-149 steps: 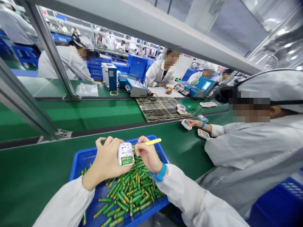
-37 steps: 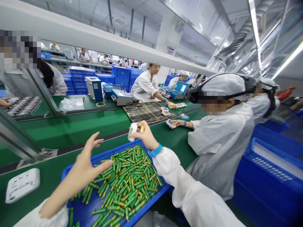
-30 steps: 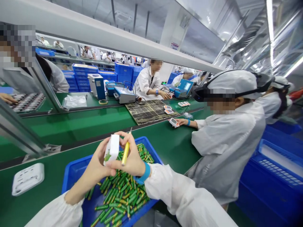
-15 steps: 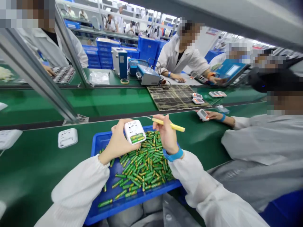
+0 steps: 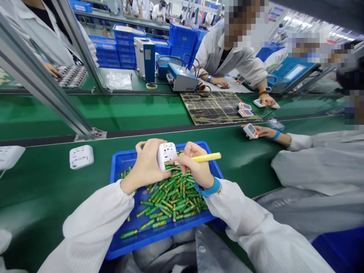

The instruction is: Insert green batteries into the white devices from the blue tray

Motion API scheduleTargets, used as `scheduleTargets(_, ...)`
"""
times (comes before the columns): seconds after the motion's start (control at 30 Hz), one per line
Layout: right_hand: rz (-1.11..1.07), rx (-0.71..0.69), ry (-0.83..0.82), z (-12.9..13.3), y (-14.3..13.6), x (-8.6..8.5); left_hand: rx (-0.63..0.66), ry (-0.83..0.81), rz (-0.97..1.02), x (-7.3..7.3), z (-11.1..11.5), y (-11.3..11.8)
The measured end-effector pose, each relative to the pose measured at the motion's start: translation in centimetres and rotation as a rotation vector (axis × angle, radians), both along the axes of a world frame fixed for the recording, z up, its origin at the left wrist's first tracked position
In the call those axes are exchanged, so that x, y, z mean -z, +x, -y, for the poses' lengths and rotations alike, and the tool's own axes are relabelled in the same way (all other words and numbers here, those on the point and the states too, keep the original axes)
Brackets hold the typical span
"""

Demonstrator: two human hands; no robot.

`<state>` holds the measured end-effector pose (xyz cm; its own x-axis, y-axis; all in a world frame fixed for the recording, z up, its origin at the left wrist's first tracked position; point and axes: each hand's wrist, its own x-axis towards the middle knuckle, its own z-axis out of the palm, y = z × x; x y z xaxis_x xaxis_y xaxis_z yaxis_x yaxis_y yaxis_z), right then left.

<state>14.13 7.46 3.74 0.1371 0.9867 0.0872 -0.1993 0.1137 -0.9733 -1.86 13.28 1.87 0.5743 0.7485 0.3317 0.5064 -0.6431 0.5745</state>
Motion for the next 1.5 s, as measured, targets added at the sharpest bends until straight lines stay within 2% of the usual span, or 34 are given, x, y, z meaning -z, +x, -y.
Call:
scheduleTargets(0.13,0.142,0.024,0.011,0.1,-0.3,0.6,-0.033,0.062,-0.065,-0.3,0.0,0.0)
scheduleTargets(0.27,0.567,0.139,0.175,0.9,-0.9,0.8,-0.043,0.268,-0.192,-0.6,0.0,-0.1)
scheduleTargets(0.33,0.749,0.14,0.226,1.2,-1.2,0.8,-0.052,0.369,-0.217,-0.5,-0.2,-0.2)
scheduleTargets(0.43,0.935,0.124,0.197,0.5,-0.7,1.1,-0.092,0.428,-0.206,-0.3,-0.6,-0.1)
scheduleTargets(0.5,1.012,0.167,0.121,-0.4,0.4,1.4,-0.161,0.38,-0.189,-0.4,-0.8,0.0)
scheduleTargets(0.57,0.971,0.279,0.035,-1.4,1.7,1.8,-0.265,0.319,-0.171,-0.7,-0.9,0.1)
scheduleTargets(0.63,0.764,0.376,-0.005,-2.2,2.8,2.0,-0.326,0.302,-0.156,-0.8,-0.9,0.3)
scheduleTargets(0.67,0.619,0.377,-0.01,-2.4,3.1,1.9,-0.319,0.298,-0.15,-0.7,-0.9,0.3)
scheduleTargets(0.77,0.207,0.231,-0.018,-2.4,3.3,1.6,-0.209,0.213,-0.114,-0.2,-1.1,0.4)
scheduleTargets(0.83,0.07,0.134,-0.022,-2.2,3.1,1.3,-0.161,0.124,-0.065,0.1,-1.2,0.3)
scheduleTargets(0.97,0.011,0.078,-0.025,-1.9,2.7,1.1,-0.161,0.07,-0.012,0.1,-1.0,0.1)
scheduleTargets(1.23,0.025,0.215,0.007,-1.1,2.2,0.7,-0.131,0.042,0.052,-0.3,-0.4,0.1)
scheduleTargets(1.5,-0.006,0.206,0.042,-1.0,2.5,0.9,-0.141,0.016,0.059,-0.4,-0.3,0.1)
